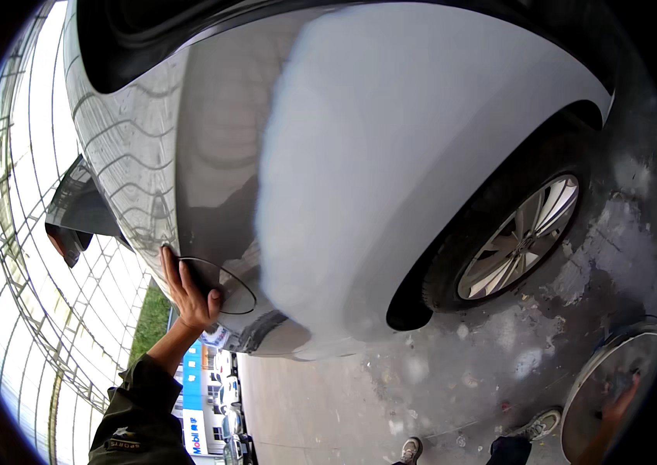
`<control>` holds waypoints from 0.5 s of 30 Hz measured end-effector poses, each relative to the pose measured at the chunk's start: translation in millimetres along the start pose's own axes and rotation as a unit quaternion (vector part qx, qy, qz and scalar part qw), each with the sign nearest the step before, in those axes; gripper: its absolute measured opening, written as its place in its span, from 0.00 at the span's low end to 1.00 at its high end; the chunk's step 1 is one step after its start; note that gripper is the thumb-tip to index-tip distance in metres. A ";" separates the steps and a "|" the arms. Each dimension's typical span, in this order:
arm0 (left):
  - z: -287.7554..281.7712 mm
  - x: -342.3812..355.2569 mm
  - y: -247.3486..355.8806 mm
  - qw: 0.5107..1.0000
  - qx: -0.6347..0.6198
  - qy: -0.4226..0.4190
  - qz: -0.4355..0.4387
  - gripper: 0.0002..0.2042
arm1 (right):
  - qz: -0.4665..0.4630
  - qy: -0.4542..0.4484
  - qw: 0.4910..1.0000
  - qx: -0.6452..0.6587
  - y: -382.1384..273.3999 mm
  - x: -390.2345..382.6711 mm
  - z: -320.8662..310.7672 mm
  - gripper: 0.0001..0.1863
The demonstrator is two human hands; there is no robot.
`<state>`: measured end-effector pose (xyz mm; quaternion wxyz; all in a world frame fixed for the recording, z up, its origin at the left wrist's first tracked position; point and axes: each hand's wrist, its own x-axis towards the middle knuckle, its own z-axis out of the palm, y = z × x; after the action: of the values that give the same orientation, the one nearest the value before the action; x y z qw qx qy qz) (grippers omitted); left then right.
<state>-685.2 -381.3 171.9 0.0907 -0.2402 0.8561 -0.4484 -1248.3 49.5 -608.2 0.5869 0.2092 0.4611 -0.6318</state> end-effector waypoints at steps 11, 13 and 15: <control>25.3 8.7 16.9 0.975 -0.189 0.090 -0.076 0.30 | -0.049 -0.047 0.989 -0.132 -61.1 -331.4 431.4 0.20; 12.1 -0.9 8.8 0.978 -0.175 0.085 -0.072 0.31 | -0.032 -0.106 0.984 -0.142 -34.6 -383.9 523.8 0.19; 21.1 -8.5 13.0 0.973 -0.188 0.111 -0.072 0.31 | -0.028 -0.150 0.974 -0.169 -11.0 -429.9 611.9 0.18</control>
<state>-674.3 -386.0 148.6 -0.0846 -0.2625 0.9104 -0.3085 -993.1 -222.7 39.9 0.6582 -0.0035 0.4739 -0.5849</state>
